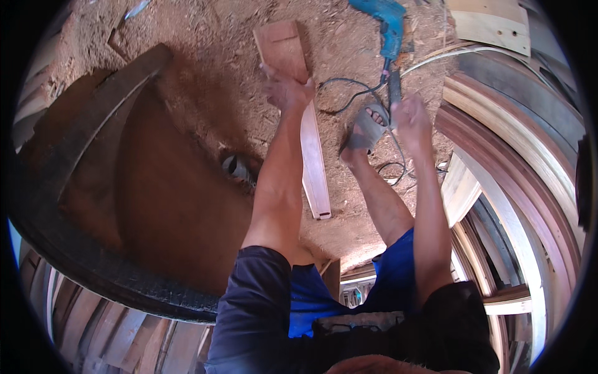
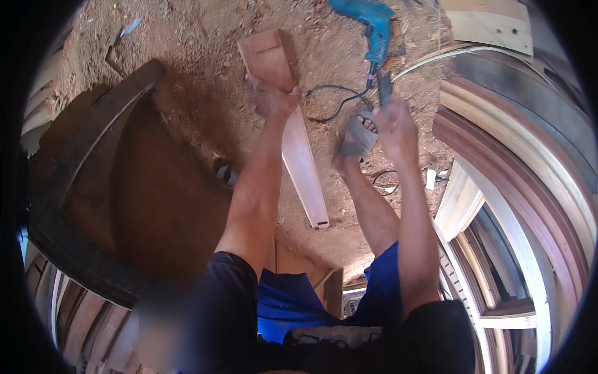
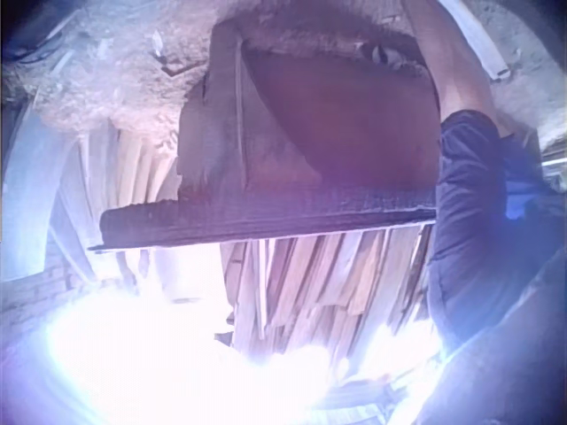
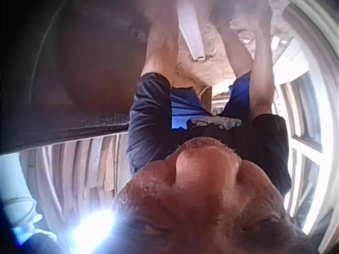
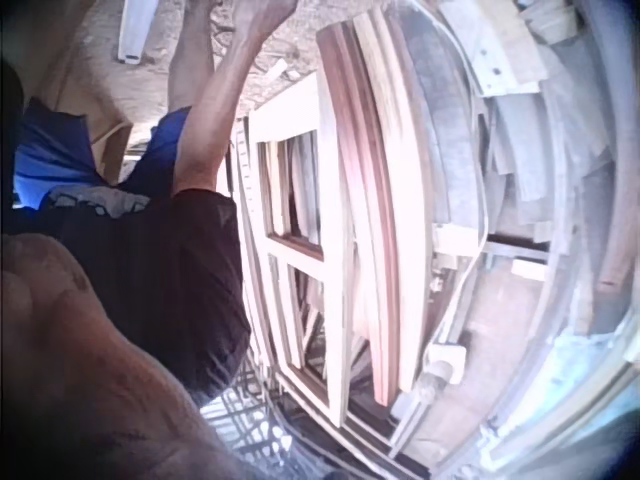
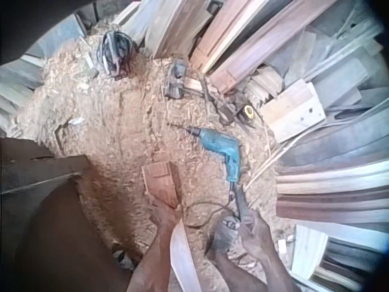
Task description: The person uses a corded drill to make holes in a small wooden plank placed on the floor. The person repeatedly drills, lifts the plank to inspect the holes, and repositions it for additional drilling.
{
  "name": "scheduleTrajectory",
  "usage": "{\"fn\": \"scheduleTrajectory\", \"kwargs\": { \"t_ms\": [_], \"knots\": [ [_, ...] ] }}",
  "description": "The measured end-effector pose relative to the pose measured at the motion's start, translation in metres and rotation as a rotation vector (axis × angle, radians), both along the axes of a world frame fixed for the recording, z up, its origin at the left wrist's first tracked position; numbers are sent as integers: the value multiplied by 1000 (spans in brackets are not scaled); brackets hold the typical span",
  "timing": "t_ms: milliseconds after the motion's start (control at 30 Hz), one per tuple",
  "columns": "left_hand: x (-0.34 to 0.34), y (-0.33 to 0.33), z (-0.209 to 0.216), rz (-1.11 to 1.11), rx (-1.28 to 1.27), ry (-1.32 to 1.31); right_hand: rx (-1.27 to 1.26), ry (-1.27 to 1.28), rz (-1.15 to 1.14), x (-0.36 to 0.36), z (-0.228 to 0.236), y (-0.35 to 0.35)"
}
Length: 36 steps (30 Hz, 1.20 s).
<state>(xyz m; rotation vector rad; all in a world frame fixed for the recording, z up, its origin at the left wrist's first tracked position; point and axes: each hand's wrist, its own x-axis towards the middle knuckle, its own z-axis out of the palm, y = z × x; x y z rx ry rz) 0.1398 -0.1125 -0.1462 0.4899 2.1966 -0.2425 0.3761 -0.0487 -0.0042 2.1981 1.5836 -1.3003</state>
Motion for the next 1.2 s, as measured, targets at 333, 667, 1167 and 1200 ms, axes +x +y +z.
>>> {"fn": "scheduleTrajectory", "kwargs": {
  "t_ms": [333,667,1167,1200],
  "knots": [
    [-14,-2,1,-134,128,60,-161,225,-287,-10,-141,100],
    [41,24,39,-381,662,-759,-317,522,-712,-18,-128,137],
    [85,108,369,1650,425,-1191,232,156,118,46,274,34],
    [96,102,361,1655,441,-1239,251,144,211,52,287,26]
  ]
}}
